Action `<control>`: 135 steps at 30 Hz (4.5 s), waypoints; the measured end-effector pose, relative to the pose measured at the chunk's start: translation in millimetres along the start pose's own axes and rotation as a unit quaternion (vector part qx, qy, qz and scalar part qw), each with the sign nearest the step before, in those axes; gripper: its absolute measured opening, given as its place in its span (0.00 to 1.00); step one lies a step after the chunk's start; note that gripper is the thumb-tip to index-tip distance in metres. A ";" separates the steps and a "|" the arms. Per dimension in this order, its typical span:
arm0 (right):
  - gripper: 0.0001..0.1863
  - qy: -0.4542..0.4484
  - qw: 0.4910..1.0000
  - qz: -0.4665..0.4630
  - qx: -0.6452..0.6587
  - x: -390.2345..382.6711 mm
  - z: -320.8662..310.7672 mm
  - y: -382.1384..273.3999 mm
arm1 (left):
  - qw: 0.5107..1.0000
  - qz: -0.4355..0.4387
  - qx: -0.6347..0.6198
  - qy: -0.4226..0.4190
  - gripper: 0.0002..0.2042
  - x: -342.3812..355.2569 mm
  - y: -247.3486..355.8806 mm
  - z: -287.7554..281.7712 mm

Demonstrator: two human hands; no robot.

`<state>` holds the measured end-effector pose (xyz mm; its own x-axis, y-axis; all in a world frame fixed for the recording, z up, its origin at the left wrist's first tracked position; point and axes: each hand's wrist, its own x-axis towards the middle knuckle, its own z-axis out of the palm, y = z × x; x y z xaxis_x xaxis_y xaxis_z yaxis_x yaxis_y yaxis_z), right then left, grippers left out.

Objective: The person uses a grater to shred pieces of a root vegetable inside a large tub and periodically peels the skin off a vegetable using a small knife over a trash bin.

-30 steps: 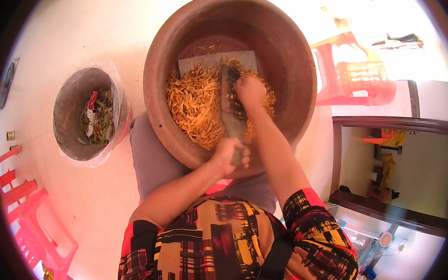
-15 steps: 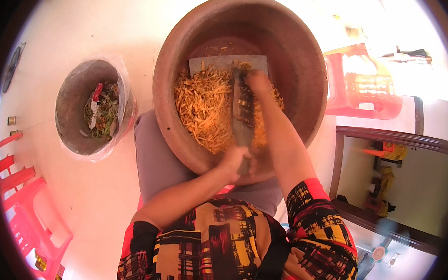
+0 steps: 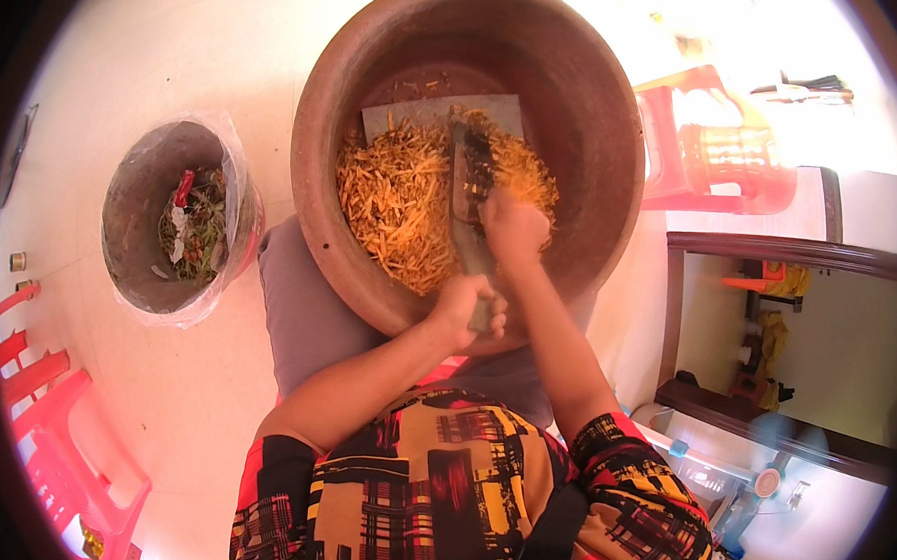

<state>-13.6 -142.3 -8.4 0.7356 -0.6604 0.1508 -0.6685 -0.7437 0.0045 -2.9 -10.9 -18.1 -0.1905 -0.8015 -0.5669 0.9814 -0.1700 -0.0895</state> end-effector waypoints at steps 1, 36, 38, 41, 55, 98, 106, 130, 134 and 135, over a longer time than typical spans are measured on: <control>0.12 0.005 1.000 0.013 0.001 8.6 2.6 0.1 | 1.000 0.001 0.001 -0.007 0.06 1.3 -0.1 -0.5; 0.20 0.009 0.920 0.213 0.328 49.0 50.5 14.2 | 1.000 -0.005 -0.010 -0.028 0.14 -14.4 3.9 6.3; 0.20 -0.005 0.948 0.186 0.260 40.7 48.1 13.2 | 1.000 -0.007 -0.015 -0.026 0.14 -13.0 2.9 4.0; 0.16 0.019 0.977 0.128 0.168 32.8 24.5 -1.5 | 1.000 -0.007 -0.016 -0.017 0.13 -9.9 1.3 3.1; 0.11 -0.053 0.986 0.150 0.040 118.6 66.3 2.3 | 0.998 0.019 -0.025 0.048 0.07 -9.9 -1.3 11.0; 0.13 -0.115 0.971 0.169 0.127 138.7 89.7 18.3 | 1.000 -0.002 -0.005 0.029 0.11 -11.4 1.6 6.5; 0.08 -0.155 0.897 0.113 0.399 83.2 58.3 29.9 | 0.999 -0.021 -0.006 -0.032 0.15 -12.4 1.1 -0.2; 0.18 -0.119 0.983 0.067 0.122 126.1 87.0 15.2 | 1.000 -0.001 0.011 0.024 0.11 -10.1 -0.4 5.9; 0.15 -0.055 0.984 -0.015 0.171 76.0 42.4 6.4 | 0.999 -0.015 -0.011 -0.027 0.14 -8.7 1.3 2.2; 0.15 -0.009 0.985 -0.061 0.159 59.7 39.1 5.9 | 0.999 -0.017 -0.017 -0.033 0.15 -6.4 0.1 0.6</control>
<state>30.6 -190.2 -38.0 0.8120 -0.5641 0.1500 -0.5097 -0.8104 -0.2889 -1.6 -6.1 -14.0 -0.2234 -0.8318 -0.5082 0.9745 -0.1784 -0.1363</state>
